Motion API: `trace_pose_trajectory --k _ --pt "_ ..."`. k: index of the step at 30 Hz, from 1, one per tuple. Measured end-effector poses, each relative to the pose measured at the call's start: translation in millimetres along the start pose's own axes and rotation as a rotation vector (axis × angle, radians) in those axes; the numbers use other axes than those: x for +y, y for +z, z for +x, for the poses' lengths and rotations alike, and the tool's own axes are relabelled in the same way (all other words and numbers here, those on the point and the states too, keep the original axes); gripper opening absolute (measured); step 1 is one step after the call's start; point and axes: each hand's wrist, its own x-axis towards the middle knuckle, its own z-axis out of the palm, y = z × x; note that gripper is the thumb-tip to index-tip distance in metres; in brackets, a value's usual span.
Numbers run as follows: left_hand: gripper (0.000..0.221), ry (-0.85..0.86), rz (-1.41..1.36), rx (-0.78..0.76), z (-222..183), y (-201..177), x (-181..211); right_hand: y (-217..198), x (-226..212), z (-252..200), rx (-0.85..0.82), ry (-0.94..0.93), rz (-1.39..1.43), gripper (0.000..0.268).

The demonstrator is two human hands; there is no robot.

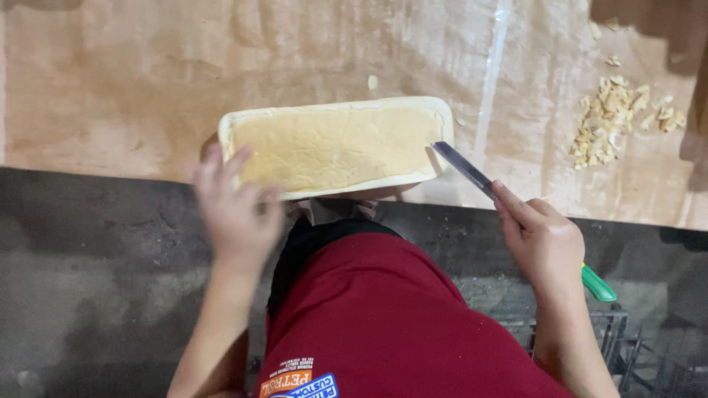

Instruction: The person uses a knife to scrape the dark or uneven crust off several loaves of bread on a wooden table.

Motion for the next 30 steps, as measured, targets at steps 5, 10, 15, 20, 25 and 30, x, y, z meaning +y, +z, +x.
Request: trace_pose_trajectory --k 5,10,15,20,25,30 --pt "0.073 0.347 -0.25 -0.164 43 53 104 -4 9 -16 0.007 -0.032 0.031 0.032" --pt "0.08 0.473 -0.269 -0.244 47 70 140 -3 7 -20 0.034 -0.036 0.033 0.032" --pt "0.077 0.474 -0.225 -0.239 48 70 147 -5 2 -22 0.021 -0.025 -0.028 0.031" --pt "0.069 0.457 -0.217 -0.218 51 68 153 -5 -1 -19 0.04 -0.029 -0.003 0.032" --pt "0.023 0.199 -0.788 -0.205 30 49 118 -27 6 -29 -0.107 -0.032 0.449 0.038" --pt "0.024 0.136 -0.577 -0.109 -7 -14 52 -13 -17 -12 -0.163 -0.059 0.464 0.041"
